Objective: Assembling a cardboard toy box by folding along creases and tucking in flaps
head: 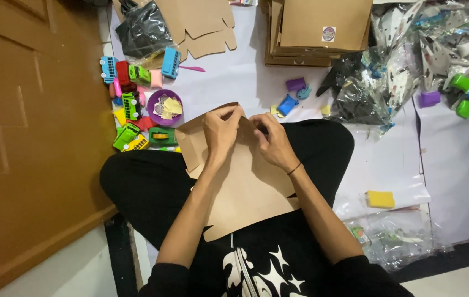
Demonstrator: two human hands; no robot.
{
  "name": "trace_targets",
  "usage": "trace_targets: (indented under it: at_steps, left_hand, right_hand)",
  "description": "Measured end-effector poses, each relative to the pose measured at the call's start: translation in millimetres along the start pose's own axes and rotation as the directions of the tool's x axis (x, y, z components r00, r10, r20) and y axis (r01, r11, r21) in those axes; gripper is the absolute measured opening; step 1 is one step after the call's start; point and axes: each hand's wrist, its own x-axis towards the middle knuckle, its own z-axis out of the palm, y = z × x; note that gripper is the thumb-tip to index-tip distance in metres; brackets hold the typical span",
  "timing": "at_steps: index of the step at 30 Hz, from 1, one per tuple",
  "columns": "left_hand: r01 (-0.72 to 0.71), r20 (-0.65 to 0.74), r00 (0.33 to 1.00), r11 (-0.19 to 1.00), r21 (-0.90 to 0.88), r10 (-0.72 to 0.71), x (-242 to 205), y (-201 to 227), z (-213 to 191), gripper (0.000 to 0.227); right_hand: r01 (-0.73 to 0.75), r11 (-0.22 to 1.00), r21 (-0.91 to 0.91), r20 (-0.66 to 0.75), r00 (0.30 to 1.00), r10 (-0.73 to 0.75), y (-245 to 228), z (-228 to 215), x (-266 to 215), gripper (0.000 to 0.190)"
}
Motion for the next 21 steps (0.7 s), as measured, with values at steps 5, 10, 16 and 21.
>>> trace_targets:
  at_steps: [5,10,16,21]
  left_hand:
    - [0.001,0.073,0.997,1.000,0.025,-0.003,1,-9,-12,0.024]
    - [-0.021,0.129,0.992,0.992,0.122,0.005,9,-14,-18,0.022]
    - [-0.041,0.140,0.990,0.994,0.102,0.027,16,-31,-18,0.015]
    - [-0.161,0.243,0.964,0.969,0.189,0.112,4,-13,-24,0.014]
  right_hand:
    - [-0.055,0.994,0.093,0.083,0.995,0.047,22,0,-2,0.031]
    - [-0.167,0.960,0.226,0.093,0.984,0.150,21,-6,0,0.034]
    - [-0.189,0.935,0.300,0.024,0.981,0.191,17,-11,2,0.029]
    - [-0.321,0.853,0.412,0.044,0.942,0.334,26,-8,6,0.029]
